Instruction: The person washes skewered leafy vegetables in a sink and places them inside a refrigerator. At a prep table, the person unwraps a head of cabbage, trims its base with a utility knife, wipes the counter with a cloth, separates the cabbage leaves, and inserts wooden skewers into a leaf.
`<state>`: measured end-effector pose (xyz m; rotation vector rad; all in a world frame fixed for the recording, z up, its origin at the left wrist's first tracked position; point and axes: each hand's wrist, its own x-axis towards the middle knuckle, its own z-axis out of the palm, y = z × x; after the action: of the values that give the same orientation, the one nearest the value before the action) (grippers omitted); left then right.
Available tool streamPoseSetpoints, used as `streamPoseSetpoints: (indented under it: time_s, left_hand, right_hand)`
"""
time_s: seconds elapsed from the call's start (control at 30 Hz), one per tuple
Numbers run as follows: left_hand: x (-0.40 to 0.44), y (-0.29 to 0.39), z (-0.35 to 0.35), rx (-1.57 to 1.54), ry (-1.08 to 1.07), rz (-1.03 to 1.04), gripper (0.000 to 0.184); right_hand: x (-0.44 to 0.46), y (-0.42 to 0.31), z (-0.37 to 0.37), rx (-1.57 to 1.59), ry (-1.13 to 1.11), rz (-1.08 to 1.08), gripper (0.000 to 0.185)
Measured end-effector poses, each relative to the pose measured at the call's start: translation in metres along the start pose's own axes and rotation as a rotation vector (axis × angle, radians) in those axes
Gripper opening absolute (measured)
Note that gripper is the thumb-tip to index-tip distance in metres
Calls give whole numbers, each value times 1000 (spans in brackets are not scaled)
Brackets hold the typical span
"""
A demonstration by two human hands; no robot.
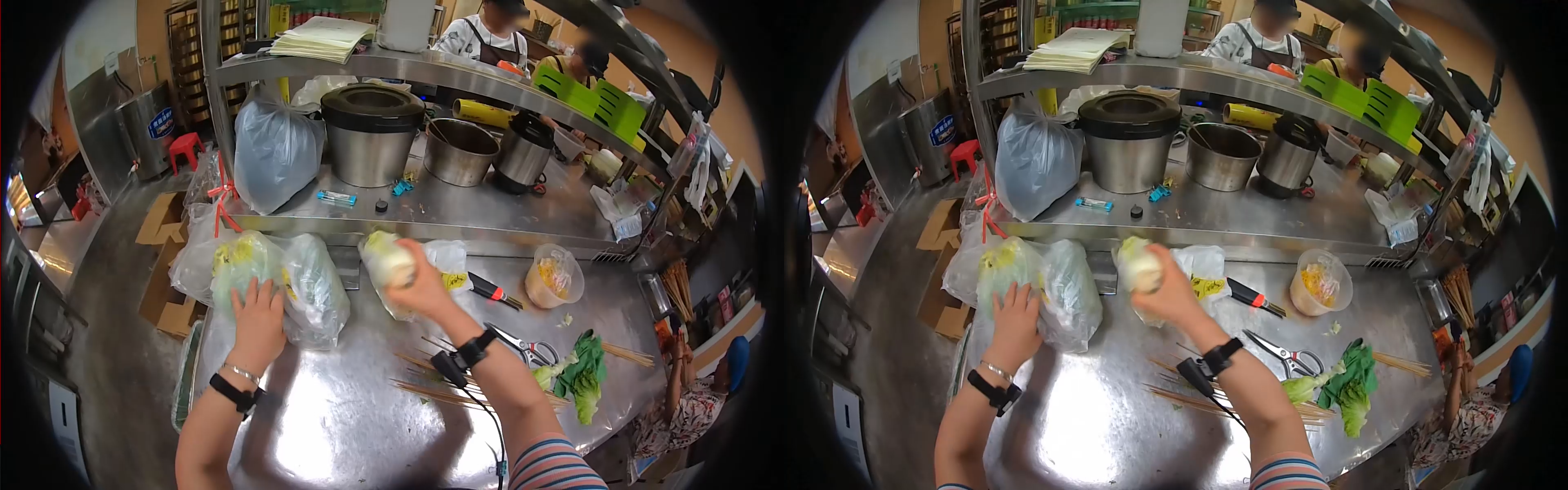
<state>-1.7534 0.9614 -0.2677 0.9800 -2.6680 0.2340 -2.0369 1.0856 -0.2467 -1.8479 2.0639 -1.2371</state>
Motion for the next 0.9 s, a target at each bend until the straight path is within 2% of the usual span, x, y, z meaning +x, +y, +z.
streamPoseSetpoints:
  time_s: [0.07, 0.1, 0.17, 0.2, 0.27, 0.33, 0.4, 0.47, 0.53, 0.6, 0.67, 0.73, 0.8, 0.83, 0.87, 0.9]
  left_hand:
    - [-9, 11, -24, -34, -30, -18, 65]
    - [-13, 17, -35, -71, -60, -38, 70]
    - [-24, 26, -47, -95, -40, -39, 72]
    - [-35, 30, -55, -120, -22, -41, 75]
    - [-54, 41, -78, -93, 13, -49, 77]
    - [-77, 54, -95, -68, 37, -56, 79]
    - [-108, 71, -104, -601, 136, 56, 80]
    - [-136, 103, -109, -1351, -130, -223, 82]
    - [-161, 128, -96, -2032, -299, -491, 87]
    - [-185, 151, -81, -2479, -447, -614, 80]
    - [-208, 161, -72, -2358, -373, -647, 73]
    - [-223, 167, -68, -2241, -323, -633, 67]
    - [-241, 167, -66, -2049, -275, -404, 58]
    - [-245, 169, -64, -1992, -279, -334, 60]
    - [-248, 171, -64, -1994, -294, -324, 60]
    - [-249, 172, -63, -2049, -235, -282, 60]
  right_hand:
    - [-7, 5, -17, 893, 195, 269, 70]
    - [-14, 1, -29, 894, 196, 271, 70]
    - [-33, -11, -54, 1355, 222, 292, 64]
    - [-50, -9, -66, 1439, 124, 319, 65]
    - [-84, -15, -69, 1543, 210, 410, 72]
    - [-123, -33, -71, 1501, 200, 472, 78]
    - [-164, -55, -66, 1490, 139, 540, 80]
    - [-203, -72, -50, 1611, 13, 483, 81]
    - [-237, -86, -30, 1713, -17, 521, 83]
    - [-264, -107, -17, 1814, -42, 570, 86]
    - [-279, -133, -20, 1570, -114, 482, 90]
    - [-293, -132, -33, 1474, -167, 552, 95]
    - [-307, -129, -37, 1288, -301, 470, 97]
    - [-313, -131, -37, 1152, -257, 456, 88]
    - [-315, -134, -39, 1150, -241, 461, 88]
    - [-312, -138, -42, 977, -229, 324, 77]
